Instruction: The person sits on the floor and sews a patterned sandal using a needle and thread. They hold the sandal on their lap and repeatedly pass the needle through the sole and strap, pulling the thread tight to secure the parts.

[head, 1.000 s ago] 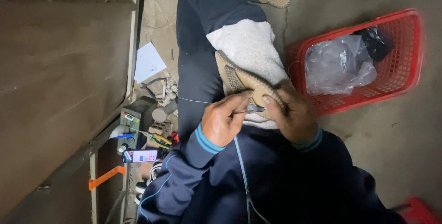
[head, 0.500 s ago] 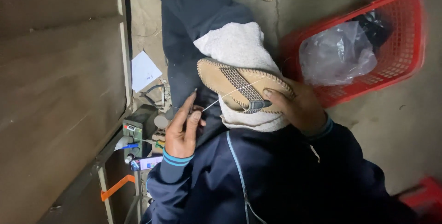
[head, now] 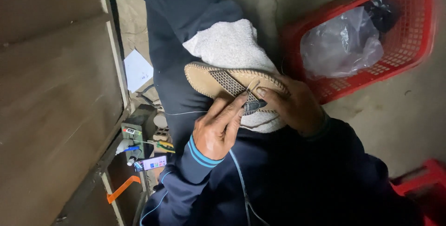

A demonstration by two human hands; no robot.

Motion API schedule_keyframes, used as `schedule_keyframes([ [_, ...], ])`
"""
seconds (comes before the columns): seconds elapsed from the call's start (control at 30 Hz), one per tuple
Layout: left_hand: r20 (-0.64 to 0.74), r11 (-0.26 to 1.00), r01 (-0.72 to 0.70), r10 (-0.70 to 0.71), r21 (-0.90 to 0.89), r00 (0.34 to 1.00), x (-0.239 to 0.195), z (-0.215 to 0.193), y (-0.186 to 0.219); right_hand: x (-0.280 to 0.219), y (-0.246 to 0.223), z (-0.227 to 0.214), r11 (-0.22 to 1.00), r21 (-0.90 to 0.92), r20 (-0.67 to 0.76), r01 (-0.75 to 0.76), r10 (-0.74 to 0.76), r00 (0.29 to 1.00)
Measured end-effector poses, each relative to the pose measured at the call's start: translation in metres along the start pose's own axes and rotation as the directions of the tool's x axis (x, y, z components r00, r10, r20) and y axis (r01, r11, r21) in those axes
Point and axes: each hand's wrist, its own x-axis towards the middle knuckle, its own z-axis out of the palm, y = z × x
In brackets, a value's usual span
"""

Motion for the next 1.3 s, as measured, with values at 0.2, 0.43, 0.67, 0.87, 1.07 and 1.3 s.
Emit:
schedule_keyframes([
  [0.2,-0.001,0.999,-0.014,0.014,0.032,1.0,0.012,-0.005,0.005,0.007,-0.013,-0.002,1.0,-0.028,0.077,-0.008,0.011,0.997],
  [0.43,-0.005,0.999,-0.001,0.001,0.036,1.0,0.001,-0.004,-0.008,0.007,-0.009,0.002,0.998,-0.042,0.08,-0.05,0.054,0.995],
  [0.67,-0.002,0.996,-0.015,0.015,0.092,1.0,-0.002,-0.005,-0.007,0.002,-0.006,0.006,0.998,-0.062,0.024,0.012,-0.01,1.0],
  [0.87,0.007,0.996,-0.026,0.025,0.081,1.0,-0.007,-0.013,-0.004,-0.014,-0.011,0.007,0.964,-0.217,-0.035,0.156,-0.168,0.985],
  [1.07,0.069,0.998,0.014,-0.018,0.068,0.997,-0.017,-0.042,-0.005,-0.029,-0.02,0.025,0.798,-0.498,-0.042,0.339,-0.412,0.91],
  [1.3,0.072,0.991,0.009,-0.018,0.131,0.997,-0.035,-0.069,-0.03,-0.024,-0.02,0.067,0.576,-0.624,0.039,0.528,-0.652,0.757],
])
